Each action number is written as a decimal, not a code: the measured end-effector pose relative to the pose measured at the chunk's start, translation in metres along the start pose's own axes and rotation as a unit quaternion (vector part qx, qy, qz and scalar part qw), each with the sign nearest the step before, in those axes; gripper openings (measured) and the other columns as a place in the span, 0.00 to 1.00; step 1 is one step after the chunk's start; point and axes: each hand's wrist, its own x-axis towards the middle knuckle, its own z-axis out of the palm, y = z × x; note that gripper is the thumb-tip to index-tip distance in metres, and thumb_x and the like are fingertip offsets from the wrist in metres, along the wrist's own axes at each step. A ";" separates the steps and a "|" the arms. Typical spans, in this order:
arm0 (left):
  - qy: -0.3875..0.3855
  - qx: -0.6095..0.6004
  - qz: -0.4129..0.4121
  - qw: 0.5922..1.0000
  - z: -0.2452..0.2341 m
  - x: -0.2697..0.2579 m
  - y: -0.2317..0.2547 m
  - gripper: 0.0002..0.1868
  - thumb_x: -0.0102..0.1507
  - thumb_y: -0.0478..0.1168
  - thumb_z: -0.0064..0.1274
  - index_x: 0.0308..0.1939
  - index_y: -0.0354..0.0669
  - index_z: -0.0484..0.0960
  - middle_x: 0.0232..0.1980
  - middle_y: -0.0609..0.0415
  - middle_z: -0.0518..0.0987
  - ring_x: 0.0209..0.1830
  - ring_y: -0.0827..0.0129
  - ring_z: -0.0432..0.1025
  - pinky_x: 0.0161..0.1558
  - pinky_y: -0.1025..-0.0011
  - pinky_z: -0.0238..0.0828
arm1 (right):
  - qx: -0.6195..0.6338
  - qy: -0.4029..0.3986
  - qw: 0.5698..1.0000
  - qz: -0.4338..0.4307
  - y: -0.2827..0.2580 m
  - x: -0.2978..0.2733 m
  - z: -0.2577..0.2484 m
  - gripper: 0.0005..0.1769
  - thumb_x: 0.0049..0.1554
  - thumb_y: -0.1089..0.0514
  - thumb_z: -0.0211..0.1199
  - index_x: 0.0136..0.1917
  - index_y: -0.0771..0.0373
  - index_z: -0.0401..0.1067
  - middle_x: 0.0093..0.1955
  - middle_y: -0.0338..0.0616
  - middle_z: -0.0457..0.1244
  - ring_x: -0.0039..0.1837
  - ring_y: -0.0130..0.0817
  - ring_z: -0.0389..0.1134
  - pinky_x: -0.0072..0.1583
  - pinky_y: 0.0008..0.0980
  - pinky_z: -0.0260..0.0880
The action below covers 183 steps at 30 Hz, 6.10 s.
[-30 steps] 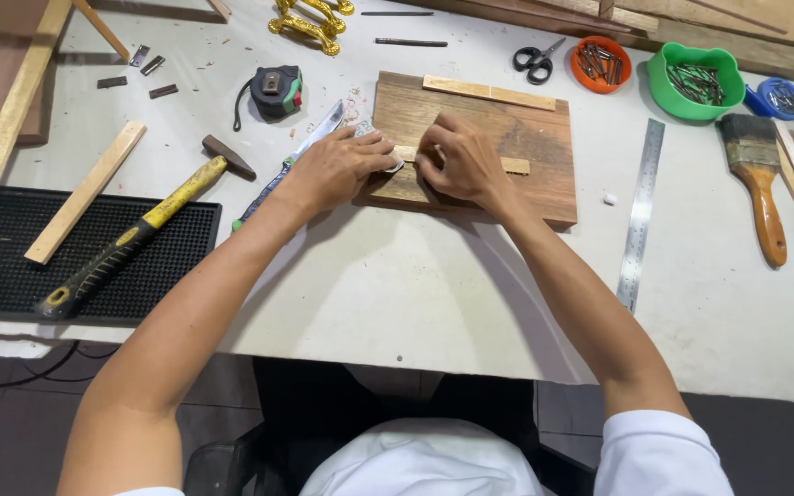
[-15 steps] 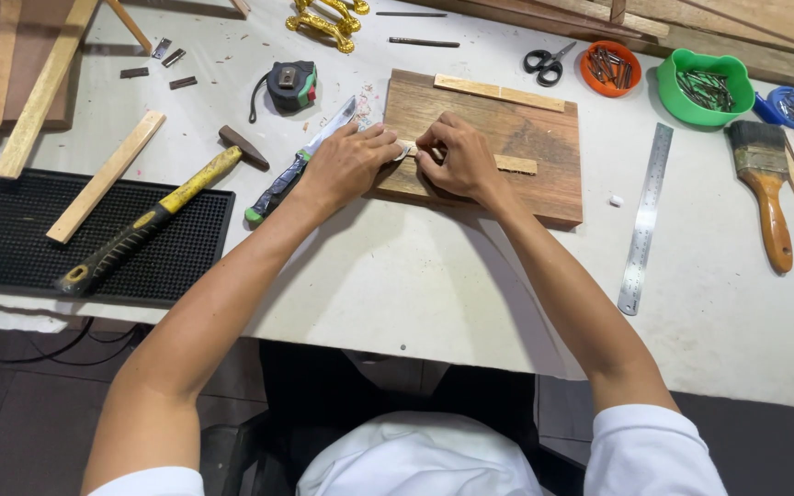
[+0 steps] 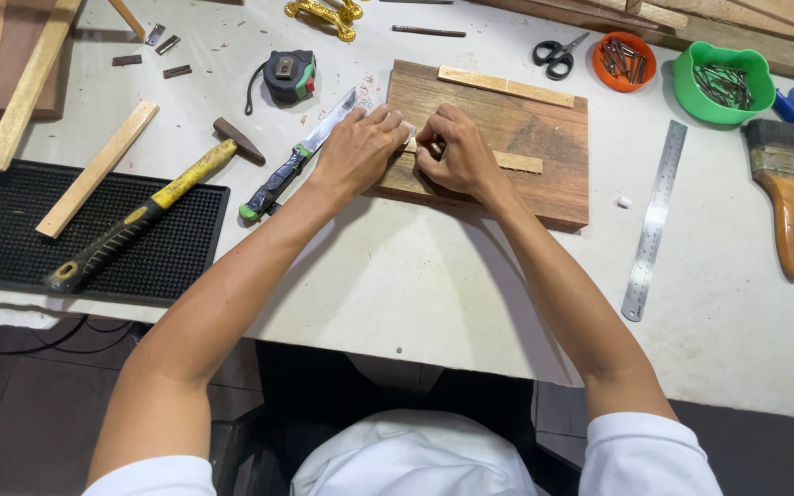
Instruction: Measuring, cutting, and gluing small wooden strips onto a base board.
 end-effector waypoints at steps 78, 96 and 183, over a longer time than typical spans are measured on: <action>0.108 -0.079 0.039 0.990 -0.011 -0.008 0.006 0.21 0.68 0.28 0.48 0.64 0.44 0.79 0.67 0.47 0.78 0.70 0.59 0.70 0.75 0.54 0.58 | -0.130 0.064 0.988 -0.053 -0.029 -0.009 -0.026 0.17 0.53 0.53 0.66 0.55 0.61 0.74 0.45 0.46 0.64 0.48 0.42 0.66 0.51 0.44 0.67; 0.108 -0.297 0.175 0.933 -0.030 0.104 0.176 0.16 0.68 0.32 0.49 0.57 0.47 0.83 0.55 0.48 0.84 0.56 0.53 0.77 0.70 0.49 0.61 | -0.186 0.127 0.974 0.024 -0.023 -0.161 -0.210 0.03 0.58 0.59 0.68 0.43 0.60 0.77 0.41 0.39 0.66 0.46 0.35 0.67 0.52 0.37 0.62; 0.034 -0.108 0.105 0.988 -0.018 0.054 0.055 0.19 0.62 0.40 0.57 0.57 0.46 0.83 0.57 0.48 0.81 0.59 0.58 0.73 0.66 0.54 0.59 | -0.188 -0.069 0.979 0.036 -0.015 -0.083 -0.139 0.11 0.57 0.55 0.64 0.52 0.60 0.79 0.52 0.46 0.69 0.54 0.43 0.70 0.56 0.43 0.71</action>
